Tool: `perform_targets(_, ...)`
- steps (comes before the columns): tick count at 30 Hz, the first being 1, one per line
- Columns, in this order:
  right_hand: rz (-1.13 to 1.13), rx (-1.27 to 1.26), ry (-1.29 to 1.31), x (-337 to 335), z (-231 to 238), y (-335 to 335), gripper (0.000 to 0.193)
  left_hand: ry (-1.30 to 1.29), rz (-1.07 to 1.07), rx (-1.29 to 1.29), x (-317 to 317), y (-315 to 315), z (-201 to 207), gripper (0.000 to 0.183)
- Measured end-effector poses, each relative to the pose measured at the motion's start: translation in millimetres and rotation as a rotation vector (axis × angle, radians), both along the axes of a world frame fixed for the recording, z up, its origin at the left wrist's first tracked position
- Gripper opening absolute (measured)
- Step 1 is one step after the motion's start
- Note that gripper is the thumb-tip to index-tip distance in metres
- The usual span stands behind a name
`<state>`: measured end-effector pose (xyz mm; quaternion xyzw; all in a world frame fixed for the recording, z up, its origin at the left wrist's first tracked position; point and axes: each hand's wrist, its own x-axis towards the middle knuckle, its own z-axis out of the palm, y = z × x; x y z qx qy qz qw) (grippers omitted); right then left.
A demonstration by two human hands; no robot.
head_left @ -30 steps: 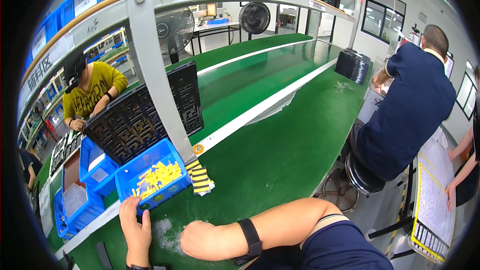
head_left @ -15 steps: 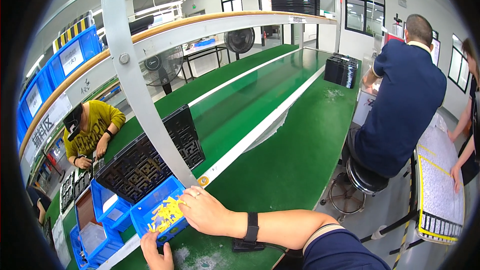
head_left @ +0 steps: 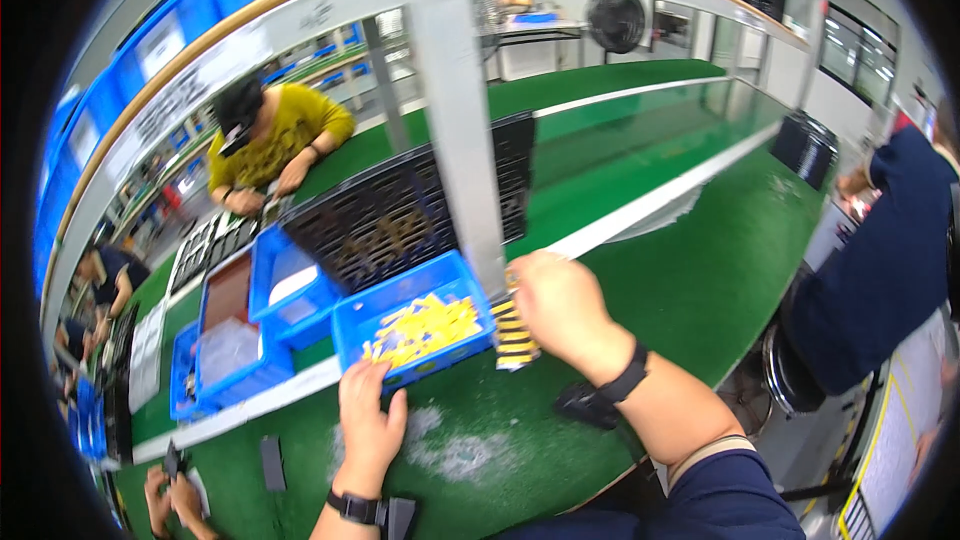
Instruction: The recorder is assembling small electronic or mechanical components at a factory workbench, including applying adhesive strips and stacking items.
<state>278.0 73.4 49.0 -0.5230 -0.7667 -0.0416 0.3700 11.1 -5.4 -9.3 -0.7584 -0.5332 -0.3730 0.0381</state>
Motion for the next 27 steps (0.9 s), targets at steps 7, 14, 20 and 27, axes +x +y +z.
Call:
perform_targets(7, 0.082, -0.581, -0.275, 2.2, 3.0, -5.7, 0.041, 0.027, 0.021, -0.012, -6.6, -6.3, 2.2, 0.044)
perform_targets(14, 0.027, -0.482, -0.494, -30.2, -21.1, -30.4, 0.086, 0.027, -0.002, -0.018, -6.6, -9.4, 3.1, 0.046)
perform_targets(20, 0.041, -0.555, -0.468, -27.4, -16.1, -21.6, 0.080, 0.050, -0.004, -0.018, -6.0, -9.3, 3.6, 0.050)
perform_targets(27, 0.109, -0.507, -0.331, -11.3, -22.0, -9.8, 0.093, 0.045, -0.006, -0.022, -7.8, -8.1, 2.4, 0.051)
